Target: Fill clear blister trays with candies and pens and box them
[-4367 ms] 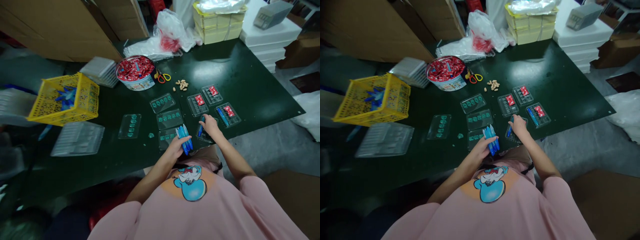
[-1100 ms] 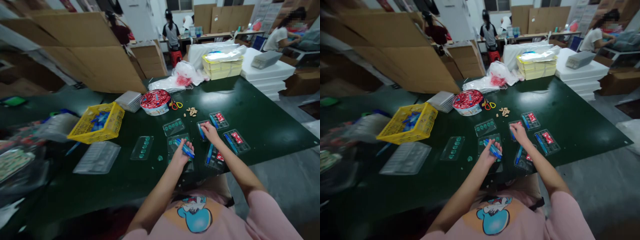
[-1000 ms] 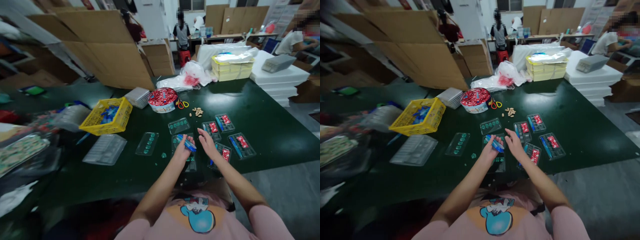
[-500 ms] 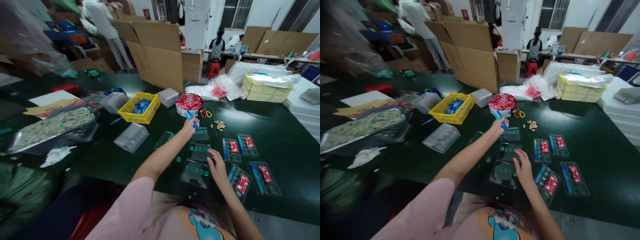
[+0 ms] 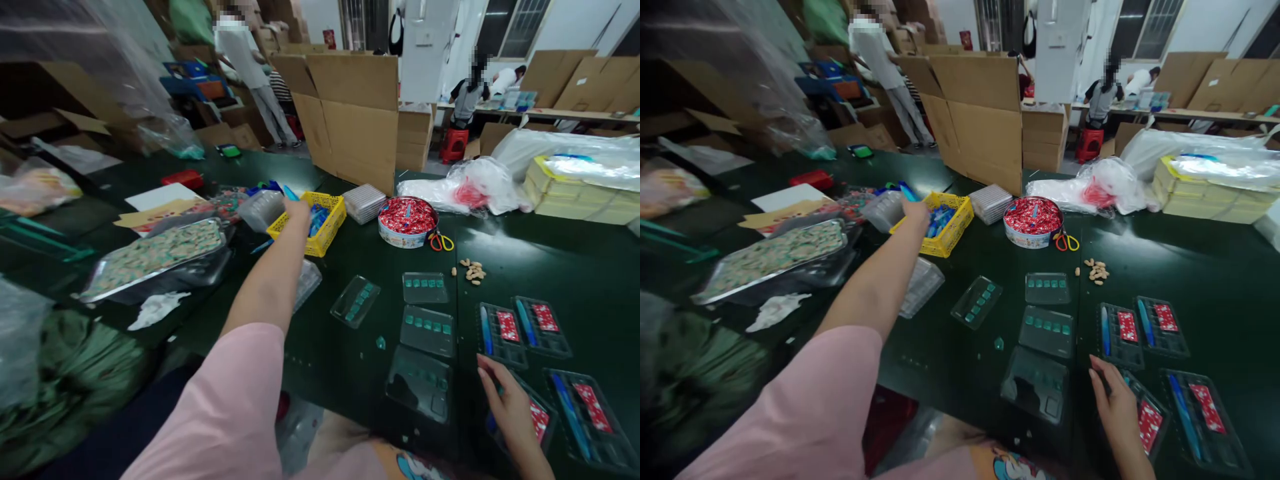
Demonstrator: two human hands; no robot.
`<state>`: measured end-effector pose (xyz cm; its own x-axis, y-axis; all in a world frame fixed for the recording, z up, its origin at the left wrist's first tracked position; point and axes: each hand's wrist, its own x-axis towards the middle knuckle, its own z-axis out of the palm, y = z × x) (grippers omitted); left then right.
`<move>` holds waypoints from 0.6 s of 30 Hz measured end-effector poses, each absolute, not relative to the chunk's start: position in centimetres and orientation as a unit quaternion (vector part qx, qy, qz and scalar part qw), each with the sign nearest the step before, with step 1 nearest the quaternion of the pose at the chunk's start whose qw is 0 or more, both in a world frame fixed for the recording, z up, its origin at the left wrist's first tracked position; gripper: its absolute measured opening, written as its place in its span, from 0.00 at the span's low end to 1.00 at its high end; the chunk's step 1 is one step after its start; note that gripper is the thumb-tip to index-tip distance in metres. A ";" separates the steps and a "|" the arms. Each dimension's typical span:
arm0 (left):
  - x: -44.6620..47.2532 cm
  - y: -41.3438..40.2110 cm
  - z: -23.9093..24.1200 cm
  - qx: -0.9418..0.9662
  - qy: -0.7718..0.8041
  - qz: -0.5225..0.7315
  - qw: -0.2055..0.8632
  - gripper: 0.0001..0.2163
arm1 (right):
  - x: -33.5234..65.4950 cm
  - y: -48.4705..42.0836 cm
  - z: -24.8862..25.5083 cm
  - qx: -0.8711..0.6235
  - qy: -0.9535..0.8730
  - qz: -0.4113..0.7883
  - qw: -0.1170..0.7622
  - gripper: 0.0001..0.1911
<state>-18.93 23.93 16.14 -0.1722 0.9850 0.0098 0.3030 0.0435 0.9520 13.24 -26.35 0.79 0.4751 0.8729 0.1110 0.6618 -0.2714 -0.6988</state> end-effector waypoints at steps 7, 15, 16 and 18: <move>-13.5 30.3 12.4 0.622 0.623 0.408 0.244 0.12 | 14.6 -25.2 0.9 -0.800 -0.495 0.085 0.328 0.18; 7.6 33.5 3.1 0.732 0.508 0.288 0.351 0.07 | 16.4 -24.7 0.4 -0.806 -0.513 0.048 0.291 0.15; 8.9 33.5 2.2 0.730 0.512 0.278 0.358 0.08 | 16.6 -24.8 0.1 -0.808 -0.513 0.050 0.285 0.15; 10.3 33.4 0.6 0.722 0.523 0.262 0.370 0.09 | 16.9 -24.9 -0.6 -0.811 -0.513 0.055 0.276 0.15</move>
<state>10.32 33.39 0.65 0.3157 0.9488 -0.0092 0.5607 -0.1787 0.8085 16.95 -24.91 -0.59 0.4675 0.8624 0.1944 0.8015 -0.3207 -0.5047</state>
